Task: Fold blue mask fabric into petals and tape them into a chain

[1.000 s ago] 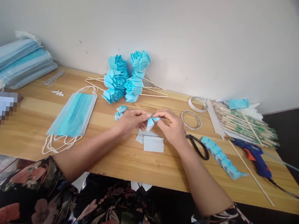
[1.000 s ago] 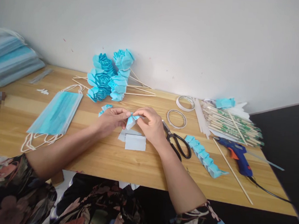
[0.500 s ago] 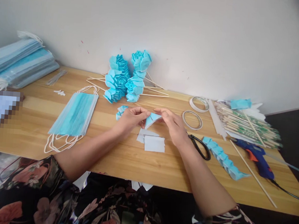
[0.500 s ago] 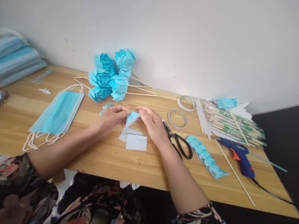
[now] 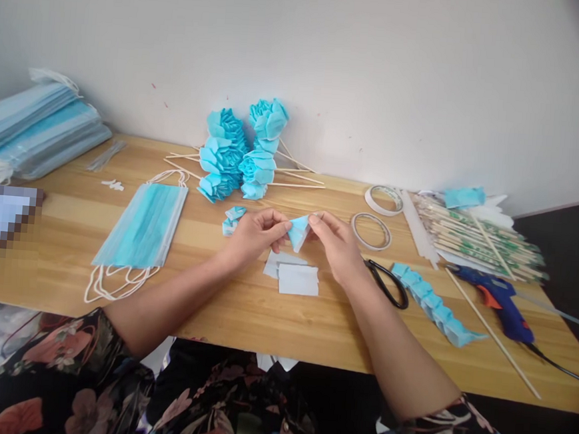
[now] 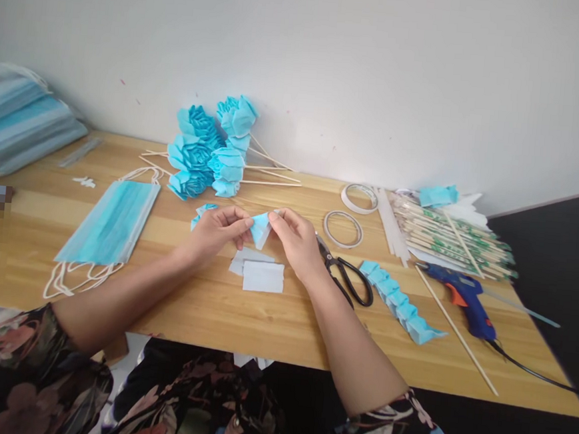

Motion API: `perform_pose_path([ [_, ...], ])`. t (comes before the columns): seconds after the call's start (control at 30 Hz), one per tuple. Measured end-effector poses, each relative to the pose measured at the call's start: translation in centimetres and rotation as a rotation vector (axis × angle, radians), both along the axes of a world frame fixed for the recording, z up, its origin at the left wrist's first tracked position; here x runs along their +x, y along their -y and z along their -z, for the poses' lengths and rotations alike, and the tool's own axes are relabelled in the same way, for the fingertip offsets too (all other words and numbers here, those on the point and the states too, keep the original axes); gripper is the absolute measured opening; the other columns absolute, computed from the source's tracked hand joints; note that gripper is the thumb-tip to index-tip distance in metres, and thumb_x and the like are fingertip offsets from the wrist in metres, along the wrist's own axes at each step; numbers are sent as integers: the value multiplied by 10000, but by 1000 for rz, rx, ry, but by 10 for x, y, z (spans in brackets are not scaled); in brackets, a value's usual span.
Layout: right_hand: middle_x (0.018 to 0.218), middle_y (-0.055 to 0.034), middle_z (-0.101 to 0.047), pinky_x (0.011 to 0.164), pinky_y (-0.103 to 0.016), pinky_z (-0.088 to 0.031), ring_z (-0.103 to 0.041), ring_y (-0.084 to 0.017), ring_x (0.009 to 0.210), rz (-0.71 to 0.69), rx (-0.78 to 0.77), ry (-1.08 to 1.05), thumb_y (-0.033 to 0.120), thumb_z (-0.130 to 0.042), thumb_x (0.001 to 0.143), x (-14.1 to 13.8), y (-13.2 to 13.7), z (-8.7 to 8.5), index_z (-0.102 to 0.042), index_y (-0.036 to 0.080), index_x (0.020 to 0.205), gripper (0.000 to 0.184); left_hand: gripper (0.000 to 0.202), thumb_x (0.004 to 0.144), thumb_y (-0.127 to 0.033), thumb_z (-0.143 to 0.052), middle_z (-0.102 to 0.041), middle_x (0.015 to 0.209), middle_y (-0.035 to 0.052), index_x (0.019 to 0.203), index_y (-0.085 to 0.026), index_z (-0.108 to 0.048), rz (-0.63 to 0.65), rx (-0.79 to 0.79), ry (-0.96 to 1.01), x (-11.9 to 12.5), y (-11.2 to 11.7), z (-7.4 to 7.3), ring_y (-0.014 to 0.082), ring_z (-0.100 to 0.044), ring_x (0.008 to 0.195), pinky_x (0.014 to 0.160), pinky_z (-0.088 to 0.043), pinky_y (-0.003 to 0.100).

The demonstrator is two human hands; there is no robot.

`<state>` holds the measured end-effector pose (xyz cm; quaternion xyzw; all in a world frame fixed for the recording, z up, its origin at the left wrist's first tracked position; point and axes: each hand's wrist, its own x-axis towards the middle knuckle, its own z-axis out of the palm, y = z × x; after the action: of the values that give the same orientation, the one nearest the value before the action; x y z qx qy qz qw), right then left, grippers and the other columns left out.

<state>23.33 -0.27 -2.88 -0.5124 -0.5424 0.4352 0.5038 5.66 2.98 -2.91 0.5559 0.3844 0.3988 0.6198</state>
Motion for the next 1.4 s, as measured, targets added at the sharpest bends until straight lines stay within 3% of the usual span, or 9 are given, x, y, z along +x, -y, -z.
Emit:
perform_pose_path([
  [0.1,756,-1,-589,716,-297,-453,-552,-161,745,-99,-20,-4,503,-568,906,-1,1,-4,-613,208,764,330,255,787,-365,-729,-622,585,-13,738,-137,-625,-37,3,27,0,0,-1,74,-543,475,485,-471,206],
  [0.23,770,4,-593,679,-291,-430,-534,-158,729,-193,-64,68,484,-650,838,-4,2,-6,-624,210,865,277,298,771,-410,-737,-626,608,-10,748,-135,-623,-82,1,68,-1,1,-3,81,-557,505,501,-488,212],
  [0.47,635,44,-489,584,-265,-337,-429,-119,604,-45,-30,149,406,-647,839,-3,1,0,-566,207,697,258,283,769,-389,-734,-638,616,-1,738,-134,-615,-70,-18,62,-1,1,-2,80,-561,501,500,-488,214],
  [0.9,660,31,-551,635,-266,-399,-503,-126,639,50,39,117,438,-641,859,1,1,2,-607,200,727,275,235,765,-299,-732,-628,624,-4,667,-137,-594,46,-48,-19,-1,2,-6,68,-549,481,502,-486,214],
  [1.0,706,26,-594,648,-269,-431,-536,-130,653,40,33,80,430,-657,844,1,0,2,-642,207,852,223,229,774,-295,-718,-628,626,0,666,-138,-590,41,-44,-21,-1,2,-5,70,-552,486,508,-486,216],
  [1.13,742,31,-628,675,-279,-470,-578,-138,676,28,44,31,417,-685,825,0,-1,1,-609,228,1044,299,224,776,-291,-709,-627,621,0,666,-140,-586,35,-41,-25,-1,1,-3,69,-552,486,503,-482,212],
  [1.27,820,1,-661,683,-278,-473,-577,-131,689,22,93,84,441,-654,861,1,1,0,-636,214,908,232,211,778,-264,-692,-620,609,-7,650,-142,-576,44,-39,-44,0,1,-5,64,-545,471,491,-472,205],
  [1.4,781,-1,-642,674,-278,-463,-569,-138,689,24,82,133,487,-656,857,2,1,1,-649,206,852,281,209,772,-259,-693,-613,604,-13,646,-143,-572,50,-18,-86,0,3,-5,59,-538,463,485,-453,197],
])
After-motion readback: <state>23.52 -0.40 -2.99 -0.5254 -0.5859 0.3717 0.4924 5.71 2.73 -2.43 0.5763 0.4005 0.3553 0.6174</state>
